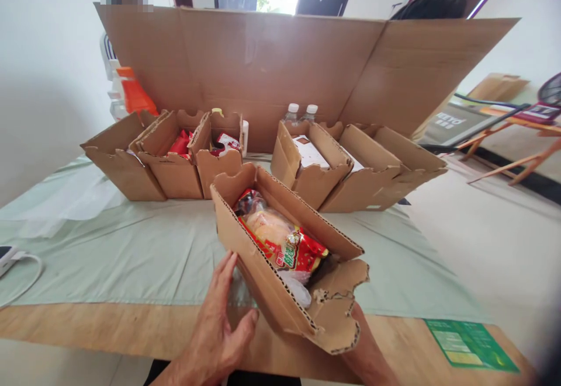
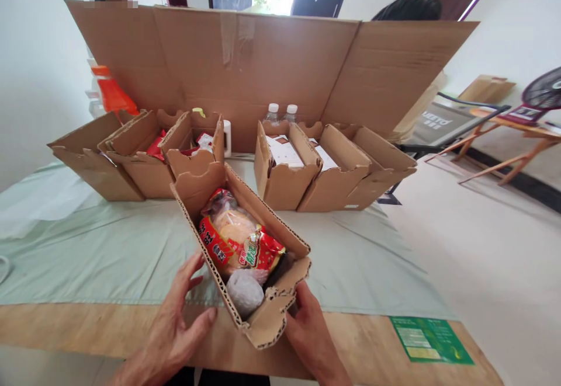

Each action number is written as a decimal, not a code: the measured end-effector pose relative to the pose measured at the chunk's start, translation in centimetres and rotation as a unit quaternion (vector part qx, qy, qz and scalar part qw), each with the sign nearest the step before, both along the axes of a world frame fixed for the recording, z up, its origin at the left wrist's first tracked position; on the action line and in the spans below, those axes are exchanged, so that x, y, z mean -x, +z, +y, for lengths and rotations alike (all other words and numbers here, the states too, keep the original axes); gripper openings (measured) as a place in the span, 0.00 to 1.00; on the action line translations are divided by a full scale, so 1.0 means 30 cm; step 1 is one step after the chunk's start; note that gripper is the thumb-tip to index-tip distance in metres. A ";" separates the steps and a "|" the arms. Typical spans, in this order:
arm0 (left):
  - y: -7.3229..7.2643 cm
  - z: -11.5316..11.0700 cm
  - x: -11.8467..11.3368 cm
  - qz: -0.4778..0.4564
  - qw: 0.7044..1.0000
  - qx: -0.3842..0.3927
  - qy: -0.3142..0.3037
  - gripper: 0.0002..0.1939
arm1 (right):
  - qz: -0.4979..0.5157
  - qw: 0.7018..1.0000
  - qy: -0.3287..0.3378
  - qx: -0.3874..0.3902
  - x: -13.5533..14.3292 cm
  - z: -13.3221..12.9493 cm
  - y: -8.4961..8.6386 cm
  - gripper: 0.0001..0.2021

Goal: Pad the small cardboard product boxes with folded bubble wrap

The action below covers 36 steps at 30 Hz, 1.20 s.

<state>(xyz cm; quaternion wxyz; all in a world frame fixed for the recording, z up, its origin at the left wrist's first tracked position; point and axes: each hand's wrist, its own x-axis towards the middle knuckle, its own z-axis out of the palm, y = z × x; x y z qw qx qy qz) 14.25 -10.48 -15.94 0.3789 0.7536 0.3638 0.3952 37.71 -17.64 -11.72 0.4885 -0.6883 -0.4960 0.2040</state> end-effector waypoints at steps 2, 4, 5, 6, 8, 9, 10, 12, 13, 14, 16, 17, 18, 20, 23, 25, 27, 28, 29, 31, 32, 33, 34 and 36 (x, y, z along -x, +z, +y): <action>0.012 0.019 -0.030 0.021 0.999 -0.005 -0.043 0.47 | 0.029 0.999 -0.018 0.012 -0.007 0.002 -0.020 0.10; 0.012 0.034 -0.049 0.039 0.996 -0.014 -0.077 0.53 | 0.026 0.998 -0.055 0.023 -0.013 0.004 -0.040 0.08; 0.009 0.040 -0.056 0.044 0.995 -0.017 -0.085 0.56 | 0.013 0.997 -0.071 0.028 -0.015 0.007 -0.048 0.08; 0.004 0.045 -0.062 0.047 0.995 -0.019 -0.088 0.58 | -0.004 0.996 -0.084 0.032 -0.015 0.010 -0.053 0.08; -0.007 0.054 -0.070 0.046 0.995 -0.023 -0.087 0.59 | -0.034 0.995 -0.089 0.042 -0.010 0.021 -0.053 0.08; -0.011 0.060 -0.074 0.043 0.995 -0.023 -0.084 0.58 | -0.046 0.994 -0.085 0.045 -0.007 0.027 -0.049 0.08; -0.014 0.067 -0.079 0.039 0.996 -0.023 -0.079 0.58 | -0.054 0.994 -0.078 0.047 -0.002 0.035 -0.043 0.09; -0.016 0.088 -0.089 0.030 0.997 -0.029 -0.066 0.58 | -0.068 0.995 -0.064 0.041 0.006 0.049 -0.033 0.09; -0.016 0.100 -0.094 0.026 0.997 -0.034 -0.062 0.57 | -0.077 0.995 -0.058 0.036 0.009 0.054 -0.029 0.10; -0.016 0.113 -0.100 0.023 0.997 -0.040 -0.060 0.57 | -0.089 0.994 -0.054 0.028 0.011 0.059 -0.028 0.10; -0.016 0.141 -0.109 0.014 0.996 -0.055 -0.065 0.54 | -0.116 0.992 -0.047 0.004 0.009 0.069 -0.032 0.10; -0.016 0.157 -0.112 0.010 0.996 -0.057 -0.071 0.51 | -0.128 0.991 -0.043 -0.007 0.004 0.077 -0.035 0.10; -0.016 0.174 -0.115 0.006 0.996 -0.054 -0.075 0.48 | -0.140 0.989 -0.038 -0.015 -0.003 0.089 -0.038 0.10; -0.012 0.217 -0.121 0.001 0.997 -0.040 -0.069 0.42 | -0.169 0.985 -0.025 -0.025 -0.025 0.129 -0.043 0.09; 0.005 0.315 -0.141 0.024 0.999 -0.010 -0.029 0.33 | -0.238 0.969 -0.021 -0.058 -0.073 0.220 -0.048 0.08; 0.018 0.392 -0.162 0.052 0.998 0.013 0.020 0.28 | -0.273 0.958 -0.038 -0.084 -0.101 0.276 -0.054 0.10; 0.026 0.455 -0.180 0.065 0.995 0.031 0.064 0.26 | -0.282 0.953 -0.050 -0.096 -0.108 0.309 -0.067 0.11; 0.026 0.475 -0.185 0.063 0.994 0.036 0.080 0.26 | -0.281 0.953 -0.046 -0.100 -0.103 0.315 -0.077 0.11; 0.025 0.486 -0.188 0.058 0.993 0.039 0.090 0.26 | -0.284 0.952 -0.033 -0.106 -0.093 0.315 -0.089 0.10; 0.018 0.483 -0.185 0.048 0.993 0.040 0.096 0.26 | -0.300 0.946 0.011 -0.120 -0.067 0.305 -0.114 0.10; 0.014 0.473 -0.181 0.039 0.994 0.040 0.097 0.26 | -0.313 0.941 0.036 -0.124 -0.054 0.299 -0.125 0.10; 0.009 0.460 -0.177 0.026 0.994 0.041 0.096 0.25 | -0.326 0.936 0.059 -0.123 -0.043 0.295 -0.135 0.12; 0.004 0.447 -0.174 0.010 0.995 0.043 0.092 0.25 | -0.338 0.930 0.078 -0.119 -0.035 0.294 -0.142 0.14; -0.008 0.430 -0.172 -0.026 0.995 0.052 0.075 0.28 | -0.353 0.925 0.104 -0.095 -0.027 0.299 -0.151 0.19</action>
